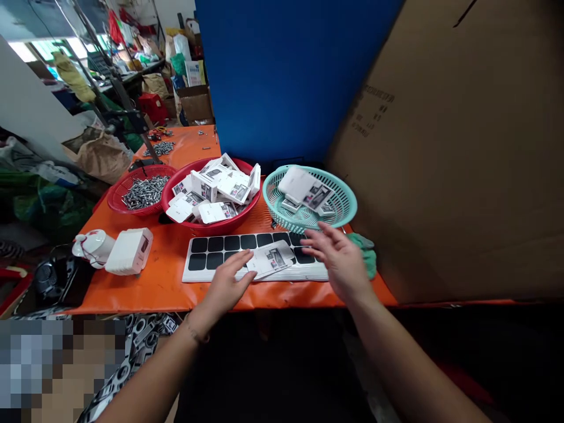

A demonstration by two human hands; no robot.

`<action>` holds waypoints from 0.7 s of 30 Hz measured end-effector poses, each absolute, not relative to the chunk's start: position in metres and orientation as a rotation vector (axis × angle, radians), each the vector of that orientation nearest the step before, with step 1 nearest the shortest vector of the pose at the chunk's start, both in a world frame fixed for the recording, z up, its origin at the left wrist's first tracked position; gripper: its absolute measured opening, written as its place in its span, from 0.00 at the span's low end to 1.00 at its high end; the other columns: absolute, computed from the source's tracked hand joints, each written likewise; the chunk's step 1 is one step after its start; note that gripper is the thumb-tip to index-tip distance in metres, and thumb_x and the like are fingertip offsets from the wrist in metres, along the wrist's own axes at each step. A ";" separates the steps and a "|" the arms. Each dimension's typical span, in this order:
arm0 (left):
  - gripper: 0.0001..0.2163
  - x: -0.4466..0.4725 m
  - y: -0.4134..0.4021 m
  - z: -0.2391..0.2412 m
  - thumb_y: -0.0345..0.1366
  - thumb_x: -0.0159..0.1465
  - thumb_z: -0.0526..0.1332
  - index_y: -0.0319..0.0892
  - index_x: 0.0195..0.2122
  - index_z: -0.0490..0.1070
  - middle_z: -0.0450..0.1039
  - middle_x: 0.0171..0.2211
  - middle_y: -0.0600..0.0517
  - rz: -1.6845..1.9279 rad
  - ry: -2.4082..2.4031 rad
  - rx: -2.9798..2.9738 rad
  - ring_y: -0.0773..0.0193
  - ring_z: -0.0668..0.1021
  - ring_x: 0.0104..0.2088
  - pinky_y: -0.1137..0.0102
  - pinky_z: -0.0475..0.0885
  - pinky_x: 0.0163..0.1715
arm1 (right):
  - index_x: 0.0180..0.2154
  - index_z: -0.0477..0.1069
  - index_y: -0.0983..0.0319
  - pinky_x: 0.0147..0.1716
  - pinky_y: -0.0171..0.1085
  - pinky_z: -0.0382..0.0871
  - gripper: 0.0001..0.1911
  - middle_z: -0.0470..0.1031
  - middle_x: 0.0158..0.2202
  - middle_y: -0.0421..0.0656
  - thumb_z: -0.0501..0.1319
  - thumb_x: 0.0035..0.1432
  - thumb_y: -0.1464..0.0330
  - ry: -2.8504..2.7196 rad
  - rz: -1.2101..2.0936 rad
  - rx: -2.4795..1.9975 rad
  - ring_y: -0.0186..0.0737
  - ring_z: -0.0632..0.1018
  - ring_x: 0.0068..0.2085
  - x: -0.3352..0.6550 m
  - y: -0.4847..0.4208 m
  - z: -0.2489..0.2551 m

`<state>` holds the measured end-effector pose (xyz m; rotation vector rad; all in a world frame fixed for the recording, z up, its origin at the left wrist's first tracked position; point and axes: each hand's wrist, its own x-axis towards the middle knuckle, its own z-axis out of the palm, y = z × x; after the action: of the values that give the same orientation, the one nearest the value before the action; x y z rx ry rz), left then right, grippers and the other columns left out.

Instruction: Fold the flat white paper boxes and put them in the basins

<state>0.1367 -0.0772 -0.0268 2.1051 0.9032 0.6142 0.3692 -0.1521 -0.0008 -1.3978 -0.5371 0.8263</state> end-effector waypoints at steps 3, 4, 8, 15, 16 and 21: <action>0.25 0.165 -0.056 -0.058 0.29 0.60 0.65 0.39 0.59 0.66 0.60 0.63 0.38 0.431 0.883 2.246 0.49 0.65 0.63 0.53 0.62 0.63 | 0.52 0.71 0.64 0.28 0.36 0.77 0.29 0.77 0.45 0.49 0.70 0.48 0.61 -0.630 0.996 -1.583 0.41 0.80 0.35 0.356 -0.140 -0.035; 0.26 0.172 -0.051 -0.067 0.28 0.59 0.65 0.38 0.59 0.67 0.60 0.64 0.37 0.404 0.876 2.262 0.47 0.64 0.64 0.52 0.62 0.63 | 0.50 0.72 0.63 0.25 0.34 0.75 0.28 0.78 0.42 0.49 0.71 0.46 0.64 -0.638 1.022 -1.618 0.40 0.80 0.32 0.349 -0.138 -0.046; 0.25 0.180 -0.047 -0.088 0.27 0.60 0.64 0.37 0.59 0.65 0.62 0.62 0.37 0.372 0.850 2.307 0.48 0.64 0.63 0.51 0.61 0.63 | 0.52 0.71 0.61 0.15 0.30 0.67 0.27 0.79 0.38 0.45 0.69 0.48 0.68 -0.609 1.061 -1.679 0.34 0.76 0.23 0.334 -0.132 -0.071; 0.29 0.170 -0.052 -0.099 0.28 0.63 0.61 0.40 0.65 0.57 0.58 0.65 0.40 0.423 0.806 2.349 0.52 0.62 0.65 0.54 0.59 0.64 | 0.41 0.72 0.67 0.11 0.27 0.61 0.11 0.75 0.23 0.41 0.62 0.56 0.67 -0.534 1.177 -1.651 0.29 0.70 0.16 0.349 -0.119 -0.056; 0.29 0.170 -0.052 -0.101 0.27 0.63 0.61 0.40 0.65 0.56 0.57 0.65 0.40 0.439 0.796 2.356 0.52 0.61 0.65 0.55 0.59 0.64 | 0.37 0.73 0.66 0.11 0.27 0.60 0.09 0.73 0.20 0.39 0.64 0.55 0.68 -0.553 1.196 -1.649 0.29 0.70 0.15 0.351 -0.118 -0.055; 0.28 0.170 -0.055 -0.101 0.27 0.63 0.61 0.40 0.64 0.57 0.60 0.63 0.40 0.553 0.750 2.413 0.52 0.64 0.63 0.54 0.61 0.62 | 0.23 0.72 0.65 0.07 0.26 0.54 0.08 0.65 0.09 0.35 0.70 0.47 0.70 -0.653 1.227 -1.685 0.29 0.65 0.10 0.352 -0.122 -0.054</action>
<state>0.1697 -0.0553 -0.1009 2.4130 0.7495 0.5530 0.3520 -0.1219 -0.0543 -1.6847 -0.6526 1.2270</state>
